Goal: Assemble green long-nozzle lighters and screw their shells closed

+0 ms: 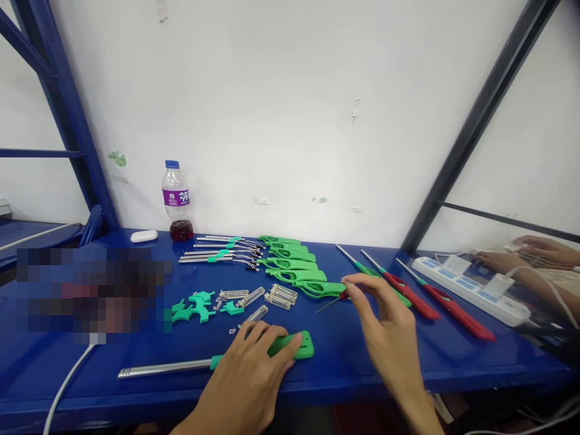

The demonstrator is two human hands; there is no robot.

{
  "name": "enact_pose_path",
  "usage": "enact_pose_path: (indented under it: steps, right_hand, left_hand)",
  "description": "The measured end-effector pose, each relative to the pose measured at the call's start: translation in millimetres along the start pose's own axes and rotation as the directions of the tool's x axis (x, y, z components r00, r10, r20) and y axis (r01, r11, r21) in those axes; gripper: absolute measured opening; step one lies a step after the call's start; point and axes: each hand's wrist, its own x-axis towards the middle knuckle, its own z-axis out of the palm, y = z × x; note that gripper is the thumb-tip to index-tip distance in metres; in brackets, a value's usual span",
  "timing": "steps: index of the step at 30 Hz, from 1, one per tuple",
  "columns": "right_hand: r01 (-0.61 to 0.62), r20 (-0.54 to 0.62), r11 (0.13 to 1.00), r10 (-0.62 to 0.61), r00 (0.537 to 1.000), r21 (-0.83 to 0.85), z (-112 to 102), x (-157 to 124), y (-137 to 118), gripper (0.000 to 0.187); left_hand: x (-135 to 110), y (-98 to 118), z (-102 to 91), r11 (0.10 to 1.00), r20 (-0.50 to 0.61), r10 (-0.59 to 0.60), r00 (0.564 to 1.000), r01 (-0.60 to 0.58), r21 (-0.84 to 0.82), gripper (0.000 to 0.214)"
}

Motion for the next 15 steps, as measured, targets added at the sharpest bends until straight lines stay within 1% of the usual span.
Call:
enact_pose_path:
  steps: [3, 6, 9, 12, 15]
  right_hand:
    - [-0.12, 0.105, 0.992, 0.115, 0.988, 0.037, -2, 6, 18, 0.018]
    - [-0.167, 0.212, 0.984, 0.15, 0.966, 0.064, -1, 9, 33, 0.023]
    - [-0.15, 0.322, 0.989, 0.138, 0.937, 0.013, -1, 10, 42, 0.024]
    - [-0.102, 0.432, 0.994, 0.112, 0.895, -0.046, -2, 10, 47, 0.018]
    - [-0.071, 0.49, 0.995, 0.094, 0.866, -0.065, -1, 9, 48, 0.013]
  left_hand:
    - [-1, -1, 4.4, 1.0, -0.032, -0.001, 0.999, 0.0, -0.005, 0.055]
    - [-2, -2, 6.0, 1.0, -0.042, 0.0, 0.999, -0.001, -0.015, 0.058]
    - [-1, -1, 2.3, 1.0, -0.034, -0.004, 0.999, 0.003, -0.014, 0.058]
    - [2, 0, -2.4, 1.0, -0.001, -0.006, 1.0, 0.006, -0.005, 0.056]
    - [3, 1, -4.4, 1.0, 0.015, 0.0, 1.0, 0.0, 0.006, 0.054]
